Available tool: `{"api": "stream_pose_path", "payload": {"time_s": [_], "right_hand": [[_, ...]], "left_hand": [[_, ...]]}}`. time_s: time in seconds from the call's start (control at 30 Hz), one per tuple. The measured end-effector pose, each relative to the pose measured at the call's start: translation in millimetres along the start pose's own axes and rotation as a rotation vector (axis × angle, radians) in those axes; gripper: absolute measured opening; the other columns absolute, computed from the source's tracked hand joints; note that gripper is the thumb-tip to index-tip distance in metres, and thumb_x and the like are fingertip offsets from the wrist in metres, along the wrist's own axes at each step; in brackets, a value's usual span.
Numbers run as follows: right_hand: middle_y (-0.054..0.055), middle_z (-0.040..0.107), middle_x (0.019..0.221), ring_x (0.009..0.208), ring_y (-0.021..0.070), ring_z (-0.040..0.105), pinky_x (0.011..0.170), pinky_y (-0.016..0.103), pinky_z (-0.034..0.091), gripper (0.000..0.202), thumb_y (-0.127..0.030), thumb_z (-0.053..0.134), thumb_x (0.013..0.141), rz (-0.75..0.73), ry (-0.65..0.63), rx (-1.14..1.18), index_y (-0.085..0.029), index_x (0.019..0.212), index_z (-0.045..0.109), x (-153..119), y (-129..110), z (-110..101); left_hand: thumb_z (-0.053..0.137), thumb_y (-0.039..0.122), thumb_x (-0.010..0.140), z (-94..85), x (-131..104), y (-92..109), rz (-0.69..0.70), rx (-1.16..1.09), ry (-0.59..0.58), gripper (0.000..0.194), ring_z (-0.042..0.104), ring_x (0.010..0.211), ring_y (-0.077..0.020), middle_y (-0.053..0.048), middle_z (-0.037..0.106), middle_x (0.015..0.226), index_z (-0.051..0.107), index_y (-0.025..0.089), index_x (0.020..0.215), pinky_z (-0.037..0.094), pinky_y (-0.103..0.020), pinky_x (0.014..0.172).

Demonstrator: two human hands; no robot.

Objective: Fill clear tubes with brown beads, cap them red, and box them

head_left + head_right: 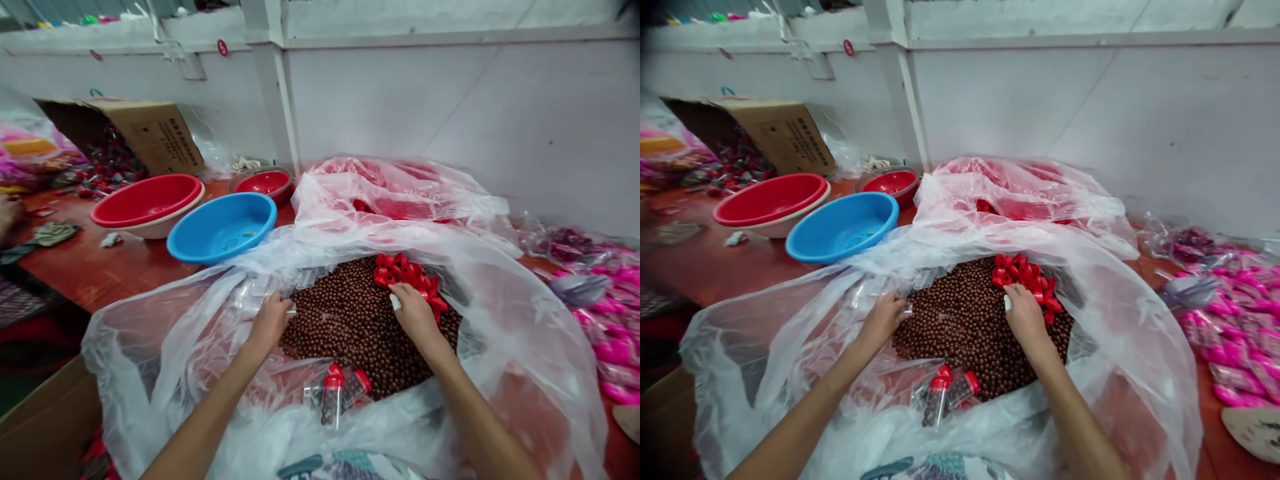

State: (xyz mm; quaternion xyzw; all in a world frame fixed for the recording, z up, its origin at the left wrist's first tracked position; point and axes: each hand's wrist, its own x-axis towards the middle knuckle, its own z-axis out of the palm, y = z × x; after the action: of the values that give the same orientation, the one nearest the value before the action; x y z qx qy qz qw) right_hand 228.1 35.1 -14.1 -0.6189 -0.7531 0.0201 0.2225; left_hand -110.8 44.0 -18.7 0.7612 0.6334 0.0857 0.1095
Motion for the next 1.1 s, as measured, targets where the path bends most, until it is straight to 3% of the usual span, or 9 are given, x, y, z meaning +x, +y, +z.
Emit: {"api": "stream_pose_path", "payload": {"time_s": [0.1,0.23,0.4,0.5,0.57,0.7,0.8,0.93,1.1], "right_hand": [[0.011,0.054,0.117,0.097,0.0242,0.054,0.080,0.037,0.045,0.050,-0.006,0.046,0.074,0.023,-0.004,-0.048,-0.022,0.121,0.052,20,2,7],[0.010,0.058,0.099,0.085,0.0225,0.055,0.069,0.032,0.044,0.033,-0.012,0.051,0.076,0.012,-0.075,-0.061,-0.022,0.106,0.062,30,-5,17],[0.011,0.055,0.111,0.101,0.0264,0.050,0.084,0.039,0.040,0.026,-0.015,0.052,0.078,-0.005,-0.064,-0.004,-0.021,0.101,0.062,18,-6,10],[0.010,0.056,0.114,0.108,0.0264,0.047,0.093,0.044,0.036,0.023,-0.029,0.052,0.082,0.035,0.047,0.247,-0.021,0.102,0.060,-2,-7,-1],[0.008,0.059,0.109,0.103,0.0240,0.052,0.092,0.044,0.038,0.027,-0.036,0.051,0.083,0.175,0.093,0.497,-0.021,0.105,0.057,-17,-9,-7],[0.006,0.062,0.099,0.088,0.0206,0.060,0.075,0.037,0.049,0.045,-0.038,0.058,0.078,0.519,0.125,1.004,-0.023,0.118,0.046,-45,-15,-12],[0.002,0.060,0.091,0.075,0.0177,0.061,0.062,0.032,0.052,0.058,-0.035,0.064,0.072,0.597,0.100,1.177,-0.026,0.124,0.040,-61,-15,-12],[0.003,0.061,0.088,0.077,0.0189,0.059,0.069,0.035,0.051,0.036,-0.034,0.064,0.070,0.582,-0.041,1.006,-0.021,0.102,0.054,-82,-10,-10],[0.005,0.059,0.098,0.090,0.0216,0.056,0.082,0.039,0.045,0.023,-0.033,0.055,0.078,0.334,-0.118,0.522,-0.023,0.099,0.058,-101,-13,-12]], "left_hand": [[0.053,0.015,0.076,3.5,-5,10,0.060,-0.157,-0.048,0.023,0.052,0.090,-0.0215,-0.007,0.057,0.091,0.066,0.017,0.096,0.039,-0.031,0.082],[0.063,0.016,0.069,8.0,-7,27,0.033,-0.364,-0.110,0.045,0.054,0.094,-0.0210,-0.007,0.060,0.099,0.058,0.018,0.114,0.039,-0.031,0.084],[0.072,0.025,0.061,11.8,-6,40,0.043,-0.453,-0.210,0.055,0.053,0.098,-0.0247,-0.006,0.062,0.104,0.060,0.023,0.114,0.037,-0.034,0.089],[0.072,0.029,0.060,12.5,-6,47,0.043,-0.462,-0.257,0.055,0.054,0.092,-0.0228,-0.005,0.061,0.097,0.061,0.025,0.113,0.037,-0.031,0.084],[0.070,0.034,0.063,13.0,-6,53,0.031,-0.486,-0.249,0.052,0.054,0.087,-0.0204,-0.003,0.059,0.092,0.061,0.027,0.113,0.038,-0.029,0.080],[0.067,0.044,0.063,17.1,-5,65,-0.039,-0.554,-0.185,0.038,0.052,0.072,-0.0156,0.000,0.055,0.081,0.064,0.022,0.095,0.038,-0.026,0.068],[0.065,0.053,0.063,21.7,-6,71,-0.161,-0.626,-0.187,0.041,0.048,0.059,-0.0133,0.003,0.052,0.064,0.059,0.018,0.084,0.034,-0.024,0.057],[0.064,0.056,0.062,22.6,-8,73,-0.196,-0.549,-0.151,0.039,0.048,0.056,-0.0137,0.004,0.052,0.056,0.058,0.018,0.071,0.028,-0.023,0.052],[0.064,0.045,0.066,20.5,-7,74,-0.085,-0.546,-0.139,0.028,0.054,0.064,-0.0156,0.000,0.063,0.067,0.063,0.017,0.069,0.032,-0.025,0.059]]}}
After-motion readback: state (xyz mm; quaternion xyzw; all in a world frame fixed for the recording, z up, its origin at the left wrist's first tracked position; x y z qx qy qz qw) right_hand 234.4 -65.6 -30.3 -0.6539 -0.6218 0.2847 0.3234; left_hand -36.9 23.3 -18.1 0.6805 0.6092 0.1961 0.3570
